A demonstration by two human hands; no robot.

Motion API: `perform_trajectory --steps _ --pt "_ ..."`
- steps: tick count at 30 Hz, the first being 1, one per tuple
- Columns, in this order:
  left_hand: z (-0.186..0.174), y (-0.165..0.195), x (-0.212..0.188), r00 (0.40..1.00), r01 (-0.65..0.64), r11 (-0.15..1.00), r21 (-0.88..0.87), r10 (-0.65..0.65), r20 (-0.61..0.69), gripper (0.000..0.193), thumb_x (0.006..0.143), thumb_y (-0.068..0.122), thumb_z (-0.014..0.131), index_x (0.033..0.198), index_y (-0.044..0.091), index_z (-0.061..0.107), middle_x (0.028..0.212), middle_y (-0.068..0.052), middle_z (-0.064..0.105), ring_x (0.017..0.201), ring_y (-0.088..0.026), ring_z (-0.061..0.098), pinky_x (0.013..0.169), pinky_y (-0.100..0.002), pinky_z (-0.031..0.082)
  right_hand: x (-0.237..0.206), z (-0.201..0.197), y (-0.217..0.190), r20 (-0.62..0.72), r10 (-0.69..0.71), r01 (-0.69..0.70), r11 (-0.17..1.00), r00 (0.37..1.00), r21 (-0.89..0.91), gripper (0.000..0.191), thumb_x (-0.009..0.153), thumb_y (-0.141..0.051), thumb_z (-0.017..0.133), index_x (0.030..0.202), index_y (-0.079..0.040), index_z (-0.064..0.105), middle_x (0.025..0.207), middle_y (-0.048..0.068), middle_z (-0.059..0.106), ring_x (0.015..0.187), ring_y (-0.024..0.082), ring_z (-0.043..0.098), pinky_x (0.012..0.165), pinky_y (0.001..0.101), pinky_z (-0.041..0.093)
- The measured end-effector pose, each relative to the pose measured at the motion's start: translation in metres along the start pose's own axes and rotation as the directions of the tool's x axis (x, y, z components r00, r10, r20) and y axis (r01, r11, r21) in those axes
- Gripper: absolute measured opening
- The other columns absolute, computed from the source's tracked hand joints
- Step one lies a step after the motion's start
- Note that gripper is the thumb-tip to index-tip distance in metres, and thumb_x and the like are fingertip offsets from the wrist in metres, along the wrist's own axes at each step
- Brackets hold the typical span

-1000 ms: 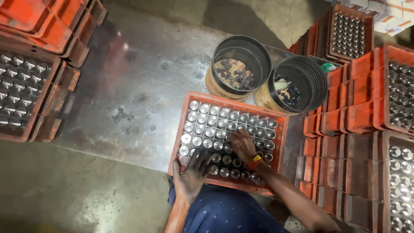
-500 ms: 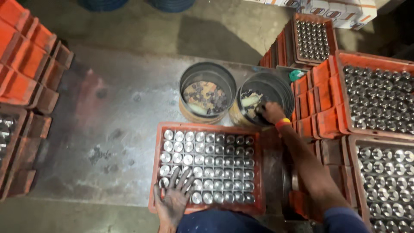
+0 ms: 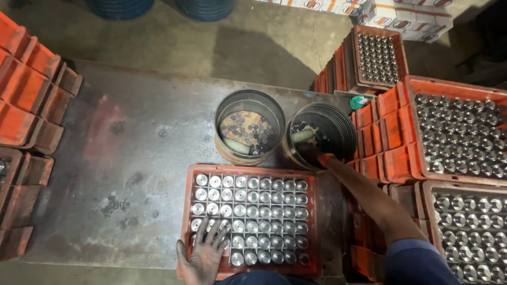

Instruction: The person places small cylindrical metal parts into the compartments of an orange plastic crate. They then use a cloth to wipe the tops of the parts and finally use a metal rod to press down on them.

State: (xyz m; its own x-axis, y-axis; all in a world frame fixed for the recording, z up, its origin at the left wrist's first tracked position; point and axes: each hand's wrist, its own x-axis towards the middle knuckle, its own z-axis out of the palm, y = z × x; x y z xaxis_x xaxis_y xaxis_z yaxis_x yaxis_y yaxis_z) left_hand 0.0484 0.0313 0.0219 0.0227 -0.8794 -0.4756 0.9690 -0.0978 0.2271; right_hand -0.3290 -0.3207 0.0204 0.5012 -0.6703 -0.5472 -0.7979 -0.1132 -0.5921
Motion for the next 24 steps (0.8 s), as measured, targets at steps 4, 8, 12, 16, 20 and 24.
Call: perform_trajectory --steps 4,8,12,16,20,24 --pt "0.001 -0.001 -0.001 0.999 0.026 0.999 0.02 -0.025 -0.043 0.105 0.086 0.083 0.034 0.157 0.006 0.033 0.153 -0.026 0.043 0.129 -0.039 0.05 0.107 -0.05 0.037 -0.006 -0.002 -0.013 0.015 -0.051 0.052 0.999 0.999 -0.014 0.042 0.099 -0.025 0.068 0.135 -0.004 0.059 0.124 0.025 0.069 0.112 0.039 0.066 0.095 0.0451 0.05" --pt "-0.006 -0.003 -0.006 1.0 -0.003 1.0 -0.029 0.004 0.021 0.104 0.088 0.084 0.035 0.156 0.005 0.034 0.151 -0.027 0.046 0.122 -0.038 0.053 0.105 -0.05 0.038 0.005 -0.004 -0.029 -0.057 -0.104 0.101 0.994 0.993 -0.048 0.046 0.097 -0.023 0.068 0.138 -0.004 0.057 0.127 0.026 0.068 0.115 0.039 0.065 0.097 0.0453 0.049" --pt "-0.019 -0.005 -0.008 0.997 -0.044 0.999 -0.024 0.045 0.054 0.104 0.09 0.082 0.038 0.156 0.002 0.034 0.147 -0.027 0.049 0.12 -0.04 0.055 0.106 -0.053 0.038 0.015 -0.002 -0.036 -0.148 -0.269 0.257 0.962 0.952 -0.094 0.051 0.096 -0.022 0.068 0.141 -0.003 0.054 0.13 0.027 0.067 0.118 0.038 0.064 0.099 0.0454 0.048" --pt "-0.034 -0.006 -0.01 0.996 -0.051 0.997 -0.062 0.055 0.077 0.106 0.088 0.084 0.041 0.156 0.003 0.035 0.144 -0.026 0.051 0.12 -0.041 0.055 0.106 -0.057 0.037 0.009 0.002 -0.033 0.002 -0.397 0.395 0.913 0.918 -0.104 0.045 0.092 -0.019 0.068 0.134 -0.005 0.063 0.129 0.023 0.069 0.115 0.036 0.067 0.097 0.0436 0.049" --pt "-0.046 -0.008 -0.006 0.998 -0.058 0.998 -0.011 0.057 -0.026 0.107 0.084 0.086 0.043 0.154 0.006 0.037 0.138 -0.024 0.053 0.117 -0.041 0.056 0.106 -0.059 0.037 -0.001 0.001 -0.044 0.068 0.001 0.013 0.978 0.998 -0.207 0.038 0.089 -0.019 0.067 0.126 -0.006 0.069 0.124 0.019 0.072 0.111 0.03 0.07 0.095 0.0403 0.052" --pt "-0.053 -0.007 -0.009 0.991 -0.093 0.989 -0.117 0.103 0.09 0.105 0.089 0.085 0.046 0.155 0.005 0.039 0.139 -0.025 0.054 0.117 -0.041 0.057 0.106 -0.059 0.035 -0.003 -0.004 -0.056 0.075 0.138 -0.121 0.974 0.988 -0.194 0.035 0.09 -0.02 0.065 0.122 -0.006 0.072 0.122 0.016 0.073 0.112 0.029 0.071 0.095 0.0388 0.052"
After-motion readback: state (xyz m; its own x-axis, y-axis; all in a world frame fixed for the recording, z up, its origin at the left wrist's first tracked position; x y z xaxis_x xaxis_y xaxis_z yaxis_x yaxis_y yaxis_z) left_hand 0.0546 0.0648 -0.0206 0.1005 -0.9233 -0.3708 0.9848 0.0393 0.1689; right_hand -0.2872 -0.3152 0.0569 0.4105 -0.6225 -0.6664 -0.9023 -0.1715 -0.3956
